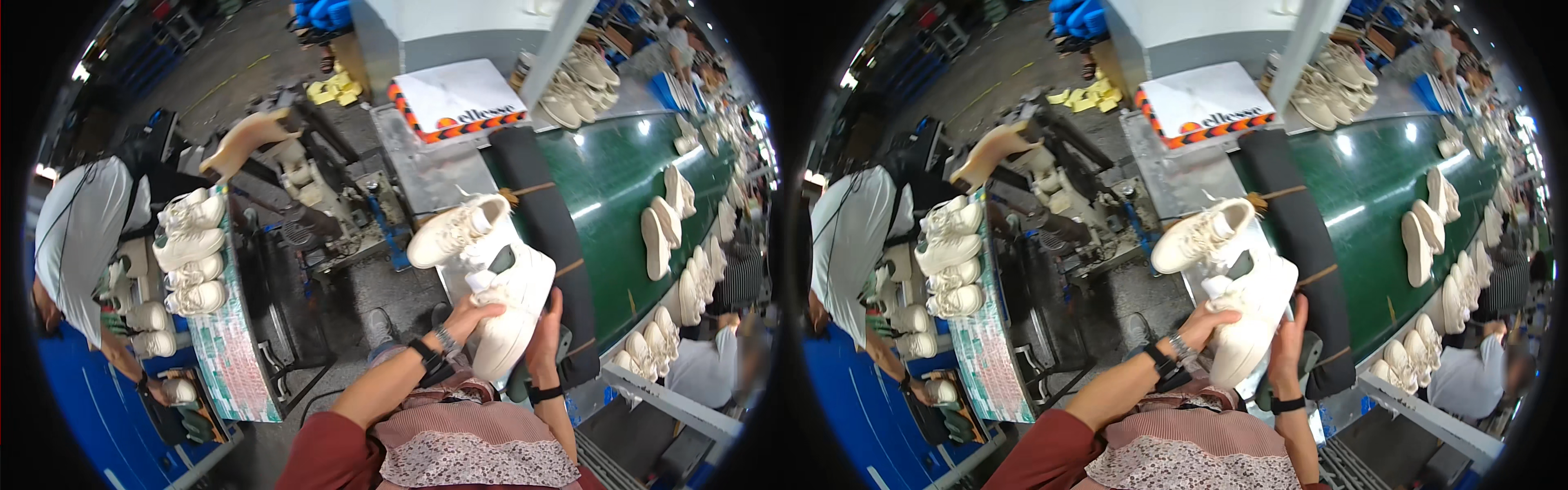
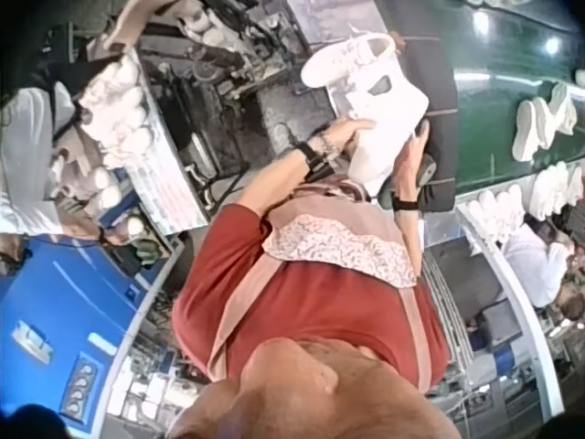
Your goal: The person picks up a shoe last from a rack, inserts it into a shoe, and presses the sole against a rotating brush. They then remove the shoe last and place the shoe on a conveyor belt, repeating the process.
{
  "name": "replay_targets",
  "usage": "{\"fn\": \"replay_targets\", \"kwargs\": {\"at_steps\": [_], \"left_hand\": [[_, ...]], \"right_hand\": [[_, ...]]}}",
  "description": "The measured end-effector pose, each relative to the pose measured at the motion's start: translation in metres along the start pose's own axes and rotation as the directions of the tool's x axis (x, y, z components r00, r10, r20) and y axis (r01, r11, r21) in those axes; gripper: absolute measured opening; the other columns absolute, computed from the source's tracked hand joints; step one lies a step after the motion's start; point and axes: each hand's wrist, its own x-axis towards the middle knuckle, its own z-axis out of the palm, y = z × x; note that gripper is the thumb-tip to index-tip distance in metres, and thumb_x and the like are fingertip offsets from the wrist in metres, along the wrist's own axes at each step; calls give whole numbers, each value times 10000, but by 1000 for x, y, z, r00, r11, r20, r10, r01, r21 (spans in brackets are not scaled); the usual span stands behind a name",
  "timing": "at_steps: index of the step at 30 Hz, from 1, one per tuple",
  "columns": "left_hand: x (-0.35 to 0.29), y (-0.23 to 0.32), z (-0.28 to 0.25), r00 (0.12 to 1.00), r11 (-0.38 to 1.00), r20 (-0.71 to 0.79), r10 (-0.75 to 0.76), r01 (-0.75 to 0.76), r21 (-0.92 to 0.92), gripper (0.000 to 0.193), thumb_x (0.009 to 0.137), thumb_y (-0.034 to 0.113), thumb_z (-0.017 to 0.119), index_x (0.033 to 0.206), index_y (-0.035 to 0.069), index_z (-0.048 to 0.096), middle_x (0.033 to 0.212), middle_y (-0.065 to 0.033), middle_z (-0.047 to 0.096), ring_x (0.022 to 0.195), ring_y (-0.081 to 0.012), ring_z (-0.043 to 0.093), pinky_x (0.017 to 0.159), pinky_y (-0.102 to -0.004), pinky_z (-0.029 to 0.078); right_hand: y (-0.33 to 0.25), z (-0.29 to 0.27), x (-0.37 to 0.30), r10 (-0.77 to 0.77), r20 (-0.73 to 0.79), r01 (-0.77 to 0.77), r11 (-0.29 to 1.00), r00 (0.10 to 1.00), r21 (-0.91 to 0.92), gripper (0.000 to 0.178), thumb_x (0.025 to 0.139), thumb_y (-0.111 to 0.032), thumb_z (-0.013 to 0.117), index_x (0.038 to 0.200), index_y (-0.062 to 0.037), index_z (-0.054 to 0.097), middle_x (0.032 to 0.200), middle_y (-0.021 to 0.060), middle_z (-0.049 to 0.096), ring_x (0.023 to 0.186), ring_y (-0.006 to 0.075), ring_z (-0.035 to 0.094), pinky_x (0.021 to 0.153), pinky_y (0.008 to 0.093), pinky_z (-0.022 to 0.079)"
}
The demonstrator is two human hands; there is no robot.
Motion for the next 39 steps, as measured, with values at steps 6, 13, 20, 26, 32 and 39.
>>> {"fn": "replay_targets", "kwargs": {"at_steps": [6, 13, 20, 26, 32, 39], "left_hand": [[-70, 67, -78, 905, 900, -385, 182, -311, -305, 450, 1024, 365, 532, 1324, 29, 527, 1235, -108, 637, 1078, -201, 649, 922, -356, 543], [-99, 179, -145, 882, 689, -250, 399, -469, -553, 789, 992, 673, 355, 1459, 39, 419, 1364, -177, 565, 1188, -301, 607, 1012, -417, 506], [-64, 160, -164, 810, 387, -308, 499, -526, -757, 818, 948, 708, 442, 1470, 78, 427, 1392, -133, 557, 1238, -274, 567, 1052, -412, 471], [-89, 128, -182, 889, 633, -219, 403, -443, -635, 792, 971, 710, 372, 1461, 93, 449, 1403, -120, 564, 1224, -258, 588, 1042, -415, 479], [-127, 77, -207, 968, 955, -251, 25, -98, -281, 1009, 860, 838, 419, 1455, 24, 430, 1343, -152, 585, 1235, -251, 550, 1033, -486, 426], [-97, 152, -167, 868, 596, -119, 482, -424, -682, 877, 942, 743, 398, 1478, 49, 422, 1346, -125, 595, 1236, -267, 569, 1069, -409, 440]], "right_hand": [[11, 228, 30, -205, 469, 403, 834, 859, -375, 915, 848, -110, 654, 1578, 21, 119, 1521, 225, 362, 1365, 276, 427, 1125, 366, 357], [24, 423, 47, -187, 710, 731, 273, 678, -626, 1014, 780, -354, 714, 1544, 43, 179, 1271, 372, 514, 1099, 503, 585, 974, 475, 482], [23, 476, 33, -9, 766, 731, -292, 643, -617, 1047, 731, -393, 723, 1566, -31, 204, 1124, 344, 559, 930, 481, 650, 828, 514, 542], [41, 446, 12, -137, 845, 841, -105, 517, -531, 979, 768, -303, 734, 1570, -69, 222, 1124, 265, 561, 991, 461, 609, 853, 506, 504], [32, 441, 8, -166, 824, 820, -107, 542, -561, 964, 772, -256, 738, 1575, -87, 233, 1141, 251, 542, 996, 437, 589, 846, 481, 489], [38, 437, -9, -326, 830, 862, -80, 452, -501, 989, 741, -234, 777, 1558, -53, 251, 1147, 239, 535, 1001, 436, 587, 835, 488, 502]]}}
